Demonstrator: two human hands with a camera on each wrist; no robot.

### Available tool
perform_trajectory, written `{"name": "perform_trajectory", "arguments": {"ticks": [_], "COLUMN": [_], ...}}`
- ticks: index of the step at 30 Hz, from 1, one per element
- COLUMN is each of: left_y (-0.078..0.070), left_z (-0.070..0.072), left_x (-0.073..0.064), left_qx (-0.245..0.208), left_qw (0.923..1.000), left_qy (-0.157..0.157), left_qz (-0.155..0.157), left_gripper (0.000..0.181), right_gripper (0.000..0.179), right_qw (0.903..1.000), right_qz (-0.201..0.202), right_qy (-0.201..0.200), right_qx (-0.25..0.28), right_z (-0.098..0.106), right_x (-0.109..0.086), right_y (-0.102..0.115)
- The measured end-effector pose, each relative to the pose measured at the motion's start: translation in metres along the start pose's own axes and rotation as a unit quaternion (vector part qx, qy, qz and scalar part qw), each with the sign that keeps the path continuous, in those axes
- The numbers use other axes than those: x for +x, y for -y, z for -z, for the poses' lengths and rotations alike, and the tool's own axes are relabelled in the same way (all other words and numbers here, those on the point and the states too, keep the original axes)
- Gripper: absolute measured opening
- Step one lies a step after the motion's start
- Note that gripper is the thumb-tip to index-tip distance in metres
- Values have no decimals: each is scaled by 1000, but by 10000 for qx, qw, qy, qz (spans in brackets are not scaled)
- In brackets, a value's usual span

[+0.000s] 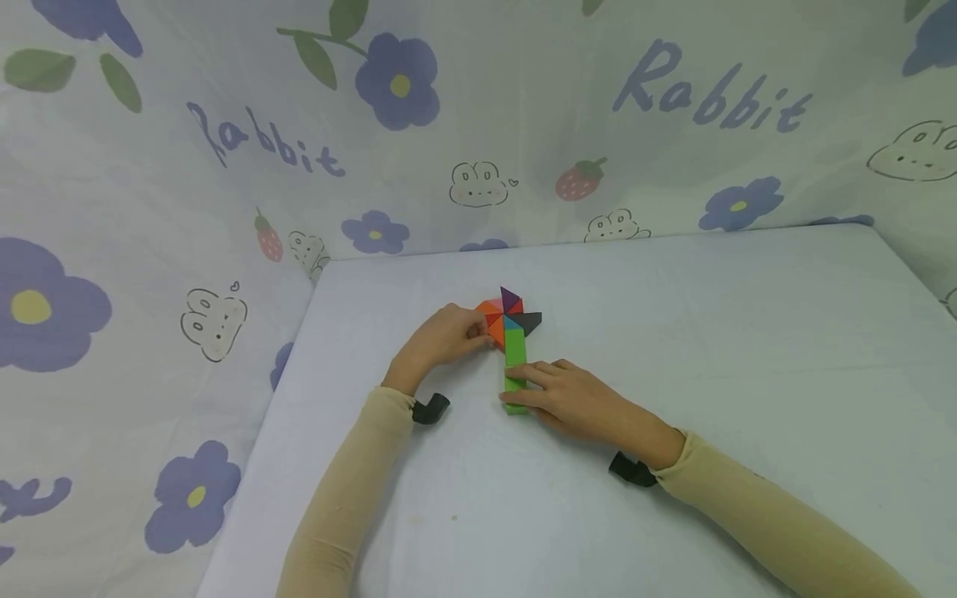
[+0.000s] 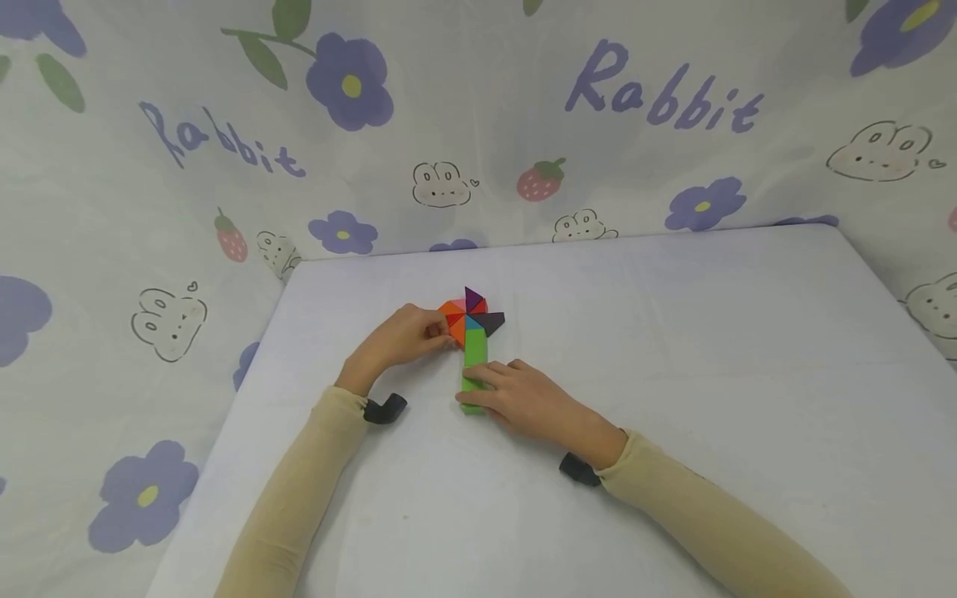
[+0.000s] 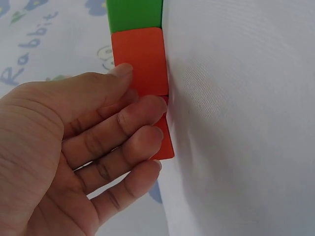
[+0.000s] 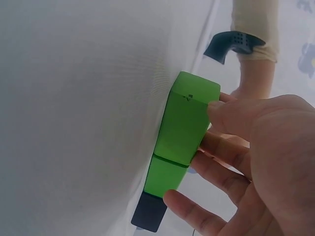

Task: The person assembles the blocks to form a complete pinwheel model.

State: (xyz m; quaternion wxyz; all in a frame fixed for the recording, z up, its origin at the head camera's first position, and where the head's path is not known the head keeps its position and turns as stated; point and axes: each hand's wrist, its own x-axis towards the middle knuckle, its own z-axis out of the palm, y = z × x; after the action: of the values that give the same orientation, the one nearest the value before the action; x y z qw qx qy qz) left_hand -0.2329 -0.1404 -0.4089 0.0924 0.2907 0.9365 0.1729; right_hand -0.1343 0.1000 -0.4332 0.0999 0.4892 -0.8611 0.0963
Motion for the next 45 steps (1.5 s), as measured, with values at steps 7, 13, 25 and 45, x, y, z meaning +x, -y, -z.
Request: {"name": "perform_trajectory", "arguments": {"ticks": [7, 13, 25, 45], "left_y": [-1, -3, -1, -8], "left_z": [-2, -2, -3, -2], "left_x": [1, 4, 4, 13], "left_qx": [-53, -50, -31, 102], "left_qw": [10000, 10000, 10000, 9999], "left_qy": [-27, -18, -41, -42], "left_qz": [1, 11, -24, -67], "left_gripper": [15, 14, 15, 13], "right_gripper": [42, 42, 44, 43], "right_qw": [10000, 10000, 9999, 9998], "right_qz": [32, 64, -16, 143], "right_qy": [-39, -55, 112, -27], "right_qx": [-51, -32, 54, 105], "right_z": [2, 2, 2, 4], "right_x": [-1, -3, -4, -7], "right_y": [-1, -4, -6, -15]}}
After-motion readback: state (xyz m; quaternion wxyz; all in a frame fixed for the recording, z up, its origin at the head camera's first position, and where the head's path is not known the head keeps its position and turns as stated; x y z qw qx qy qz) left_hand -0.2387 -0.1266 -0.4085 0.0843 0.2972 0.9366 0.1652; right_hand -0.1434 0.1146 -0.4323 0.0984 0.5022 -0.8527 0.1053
